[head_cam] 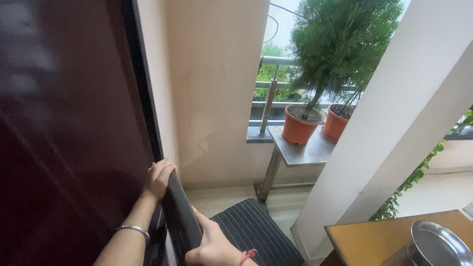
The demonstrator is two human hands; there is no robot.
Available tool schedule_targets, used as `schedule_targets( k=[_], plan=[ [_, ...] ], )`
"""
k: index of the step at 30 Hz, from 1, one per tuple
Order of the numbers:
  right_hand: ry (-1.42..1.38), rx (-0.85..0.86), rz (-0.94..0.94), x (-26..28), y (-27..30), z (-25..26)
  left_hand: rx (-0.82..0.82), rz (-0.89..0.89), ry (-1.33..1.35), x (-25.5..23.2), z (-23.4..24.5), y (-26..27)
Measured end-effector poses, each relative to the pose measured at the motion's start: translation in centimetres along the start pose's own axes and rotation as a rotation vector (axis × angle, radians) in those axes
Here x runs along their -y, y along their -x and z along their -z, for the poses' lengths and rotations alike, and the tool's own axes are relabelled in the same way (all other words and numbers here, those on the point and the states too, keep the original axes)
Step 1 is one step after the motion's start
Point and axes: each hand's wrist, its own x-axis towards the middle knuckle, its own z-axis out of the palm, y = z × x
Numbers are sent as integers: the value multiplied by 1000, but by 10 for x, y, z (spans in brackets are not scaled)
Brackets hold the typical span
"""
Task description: The person moves a chair aside, then sprays cleaning liquid onto a frosted glass door and wipes the glass surface and the black frame with a cloth.
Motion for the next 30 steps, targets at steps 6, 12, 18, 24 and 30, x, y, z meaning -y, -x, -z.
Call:
schedule_targets(
  k=[6, 12, 18, 24, 30],
  plan=[
    [39, 67, -11, -3, -16, 48, -70, 61, -64, 7, -23, -19],
    [151, 167, 15, -27, -13, 131, -103, 124, -166, -32, -58, -27],
    [321, 196, -155, -9, 29, 194, -79, 247, -287, -104, -93, -11],
    [215, 84, -401, -14, 78, 217, -33, 262, -370, -170, -87, 34],
    [283, -173, -380, -26, 155, 231, 235, 260, -454, -244, -50, 85]
  ],
)
